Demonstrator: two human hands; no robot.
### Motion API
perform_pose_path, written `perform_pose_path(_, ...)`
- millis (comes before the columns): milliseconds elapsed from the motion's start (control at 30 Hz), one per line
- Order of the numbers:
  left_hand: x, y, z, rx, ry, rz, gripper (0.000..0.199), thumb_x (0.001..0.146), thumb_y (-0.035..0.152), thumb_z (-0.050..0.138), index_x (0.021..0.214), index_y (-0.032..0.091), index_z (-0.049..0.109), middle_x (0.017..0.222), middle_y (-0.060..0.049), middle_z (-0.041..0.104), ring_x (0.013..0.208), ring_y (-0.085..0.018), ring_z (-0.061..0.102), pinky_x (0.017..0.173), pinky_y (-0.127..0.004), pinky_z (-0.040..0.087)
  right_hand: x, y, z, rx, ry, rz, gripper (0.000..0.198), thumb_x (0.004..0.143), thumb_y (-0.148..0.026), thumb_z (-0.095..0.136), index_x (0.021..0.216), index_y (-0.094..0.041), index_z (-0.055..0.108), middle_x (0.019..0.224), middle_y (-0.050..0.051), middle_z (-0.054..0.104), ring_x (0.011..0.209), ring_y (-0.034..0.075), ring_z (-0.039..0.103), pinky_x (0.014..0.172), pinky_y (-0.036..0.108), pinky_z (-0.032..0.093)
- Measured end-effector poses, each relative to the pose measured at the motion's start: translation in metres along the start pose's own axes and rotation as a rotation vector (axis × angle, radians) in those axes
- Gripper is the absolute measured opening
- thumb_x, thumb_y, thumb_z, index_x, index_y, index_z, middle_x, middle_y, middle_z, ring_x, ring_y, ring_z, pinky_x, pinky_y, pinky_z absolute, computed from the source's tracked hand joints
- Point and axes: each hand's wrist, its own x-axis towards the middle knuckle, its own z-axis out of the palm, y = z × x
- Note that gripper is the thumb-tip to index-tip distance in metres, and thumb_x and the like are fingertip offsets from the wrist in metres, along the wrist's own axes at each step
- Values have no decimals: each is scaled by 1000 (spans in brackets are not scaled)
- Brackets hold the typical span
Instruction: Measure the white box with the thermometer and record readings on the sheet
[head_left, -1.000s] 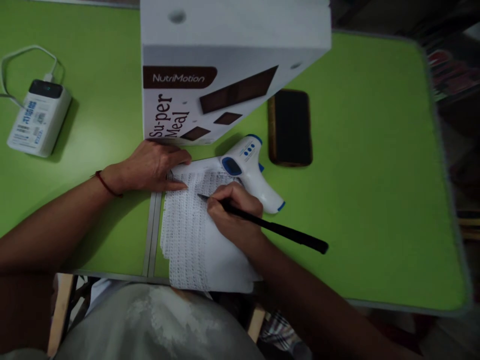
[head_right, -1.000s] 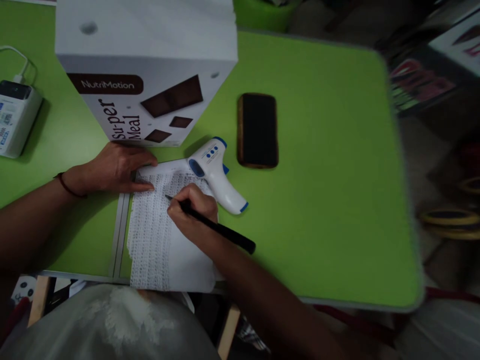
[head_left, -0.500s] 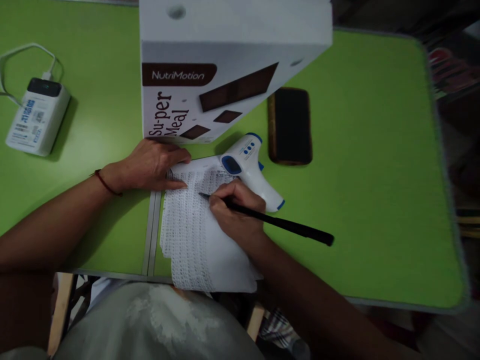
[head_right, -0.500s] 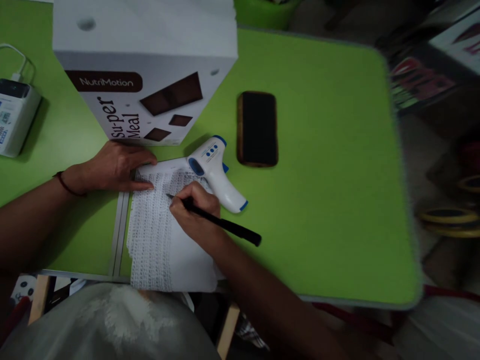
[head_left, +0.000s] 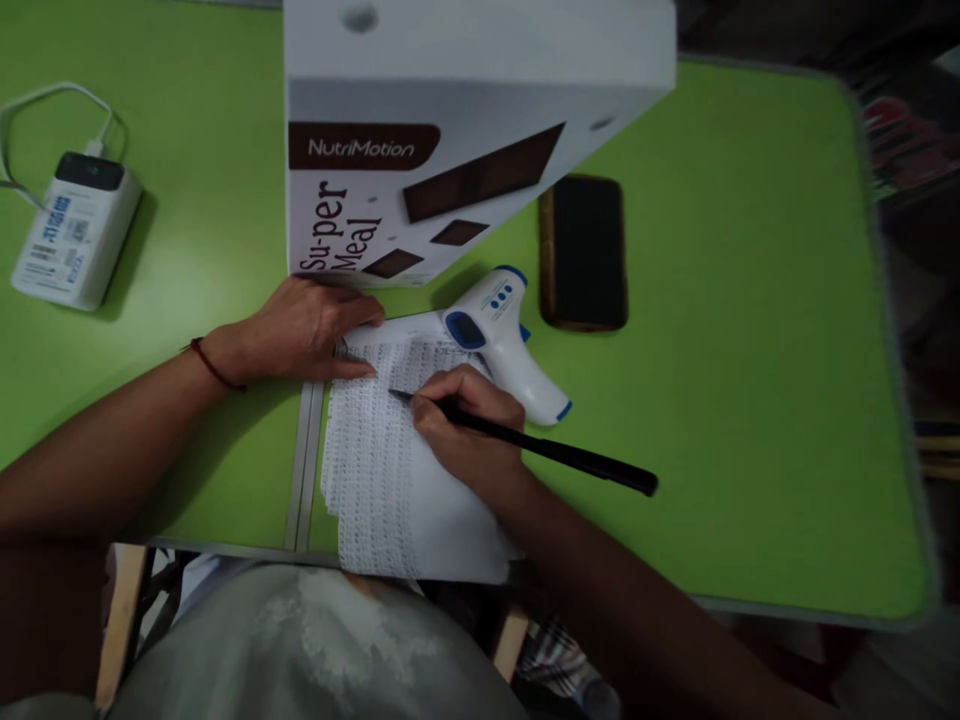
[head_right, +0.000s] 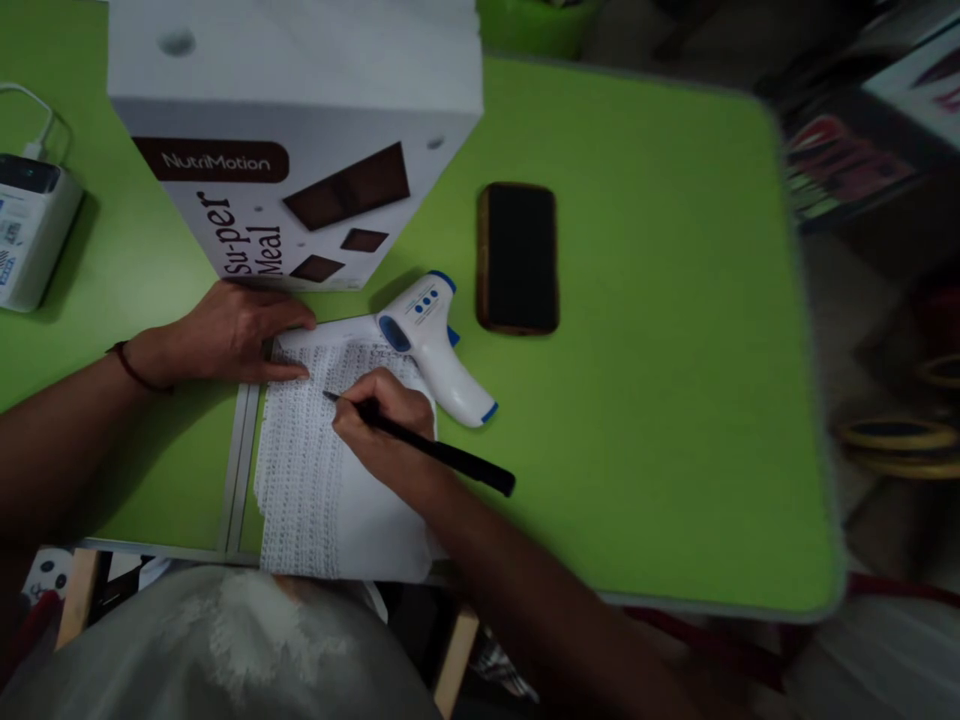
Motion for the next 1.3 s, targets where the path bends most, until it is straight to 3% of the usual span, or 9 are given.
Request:
perform_pose_path(133, 0, 0, 1, -7, -1, -1, 67, 93, 78, 40, 112, 19, 67, 89, -6, 73, 77, -22, 67, 72, -34, 47, 1, 0, -1, -1, -23, -4, 12, 70, -19, 57, 60, -25, 51, 49, -8, 55, 44, 10, 49, 44, 24, 41)
perform_pose_path(633, 1, 2, -2, 1, -10, -4, 56, 90, 68, 54, 111, 18, 68, 88, -7, 75, 75, -23, 67, 67, -33, 44, -1, 2, -1, 10, -26, 38, 13, 68, -21, 58, 59, -25, 50, 48, -8, 54, 44, 11, 48, 45, 25, 40)
perform_pose_path(1300, 1, 1, -2, -5, -5, -4, 64, 93, 75, 42, 111, 19, 67, 88, -6, 74, 76, -22, 67, 69, -33, 46, -3, 6, -3, -4, -12, -16, 15, 70, -18, 58, 61, -26, 49, 48, -8, 51, 43, 10, 46, 44, 26, 39)
